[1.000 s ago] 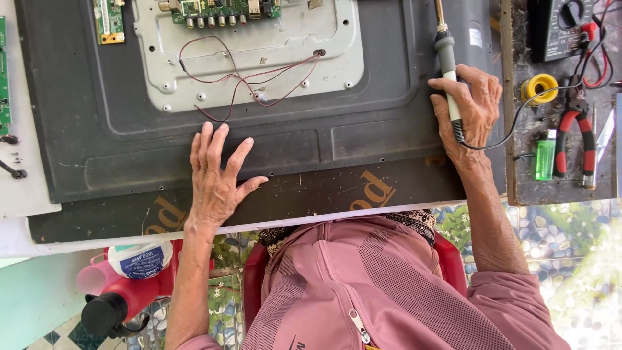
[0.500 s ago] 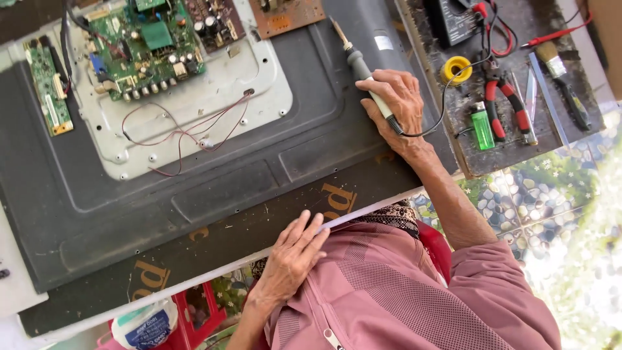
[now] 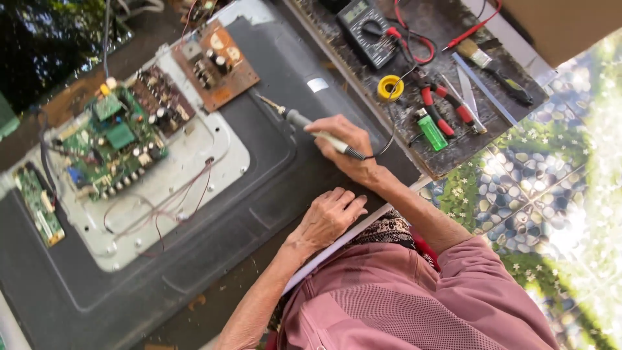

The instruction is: Soldering components on various circuit boards of a disassembled television set.

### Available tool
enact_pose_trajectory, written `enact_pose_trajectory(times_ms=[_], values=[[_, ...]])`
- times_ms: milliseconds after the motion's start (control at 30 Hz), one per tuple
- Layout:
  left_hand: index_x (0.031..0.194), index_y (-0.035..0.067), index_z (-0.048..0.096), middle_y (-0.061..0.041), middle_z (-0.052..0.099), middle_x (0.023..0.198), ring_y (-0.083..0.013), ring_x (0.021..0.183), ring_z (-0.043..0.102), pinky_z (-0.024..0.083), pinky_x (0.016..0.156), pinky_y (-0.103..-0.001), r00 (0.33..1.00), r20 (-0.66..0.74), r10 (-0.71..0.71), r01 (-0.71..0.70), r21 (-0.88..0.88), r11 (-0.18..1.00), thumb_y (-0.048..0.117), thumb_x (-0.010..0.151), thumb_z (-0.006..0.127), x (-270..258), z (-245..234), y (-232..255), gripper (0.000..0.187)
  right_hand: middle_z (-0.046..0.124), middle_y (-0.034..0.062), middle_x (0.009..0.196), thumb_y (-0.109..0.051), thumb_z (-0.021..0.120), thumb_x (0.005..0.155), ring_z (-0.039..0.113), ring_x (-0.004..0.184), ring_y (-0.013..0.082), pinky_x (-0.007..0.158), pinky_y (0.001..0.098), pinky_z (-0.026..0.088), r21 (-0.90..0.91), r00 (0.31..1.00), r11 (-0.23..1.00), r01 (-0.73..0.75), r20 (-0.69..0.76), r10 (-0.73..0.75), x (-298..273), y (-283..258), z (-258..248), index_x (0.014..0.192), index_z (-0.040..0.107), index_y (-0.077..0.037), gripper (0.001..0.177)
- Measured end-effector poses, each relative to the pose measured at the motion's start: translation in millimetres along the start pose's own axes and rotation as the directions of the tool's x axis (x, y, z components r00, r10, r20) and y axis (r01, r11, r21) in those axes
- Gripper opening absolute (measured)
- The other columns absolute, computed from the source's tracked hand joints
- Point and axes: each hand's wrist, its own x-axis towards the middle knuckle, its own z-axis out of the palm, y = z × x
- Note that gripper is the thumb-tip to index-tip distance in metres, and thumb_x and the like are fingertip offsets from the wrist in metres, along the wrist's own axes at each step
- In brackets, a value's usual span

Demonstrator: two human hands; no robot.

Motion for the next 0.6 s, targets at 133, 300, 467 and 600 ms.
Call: enact_pose_trajectory(times_ms=[133, 300, 467, 600], values=[[0.099, 0.012, 0.063, -0.002, 0.047, 0.083, -0.0221, 0.076, 0.060, 0.054, 0.063, -0.032, 0.995, -0.001, 0.104, -0.104, -0.024, 0.994, 0.020, 0.104, 0.057, 18.6, 4.4, -3.9, 0.011, 0.072, 0.0105, 0.114, -0.011, 0.067, 0.101, 0.069, 0.099, 0.0258, 0.086, 0.0387, 0.055, -0.113, 0.971, 0.967, 0.230, 0.100, -0.219, 11.8, -1.4, -5.6, 0.125, 0.075, -0.013, 0.025], [0.096, 0.011, 0.062, -0.003, 0.046, 0.082, -0.0221, 0.073, 0.060, 0.053, 0.062, -0.032, 0.989, 0.005, 0.150, -0.149, -0.046, 0.988, 0.020, 0.102, 0.058, 32.1, 8.4, -4.8, 0.012, 0.073, 0.0087, 0.113, -0.013, 0.062, 0.105, 0.068, 0.098, 0.0211, 0.083, 0.0339, 0.054, -0.079, 0.972, 0.971, 0.226, 0.078, -0.220, 26.7, -8.4, -21.9, 0.127, 0.074, -0.013, 0.026], [0.107, 0.007, 0.061, -0.006, 0.049, 0.088, -0.0225, 0.076, 0.059, 0.054, 0.066, -0.033, 0.981, 0.080, 0.176, -0.175, -0.014, 0.984, 0.020, 0.101, 0.059, 28.8, 8.7, -0.6, 0.014, 0.078, 0.0160, 0.098, -0.020, 0.073, 0.098, 0.075, 0.091, 0.0211, 0.082, 0.0355, 0.063, 0.158, 0.996, 0.983, -0.094, 0.021, 0.091, 48.5, -16.7, -44.2, 0.113, 0.075, -0.006, 0.021], [0.103, 0.009, 0.067, -0.003, 0.051, 0.083, -0.0161, 0.074, 0.058, 0.052, 0.063, -0.028, 0.979, 0.116, 0.168, -0.165, -0.034, 0.986, 0.026, 0.102, 0.064, 29.6, 12.1, 15.7, 0.018, 0.076, 0.0162, 0.089, -0.024, 0.071, 0.099, 0.075, 0.080, 0.0178, 0.071, 0.0312, 0.066, 0.367, 0.990, 0.922, -0.120, -0.023, 0.138, 99.1, -24.4, -56.9, 0.108, 0.073, 0.000, 0.026]])
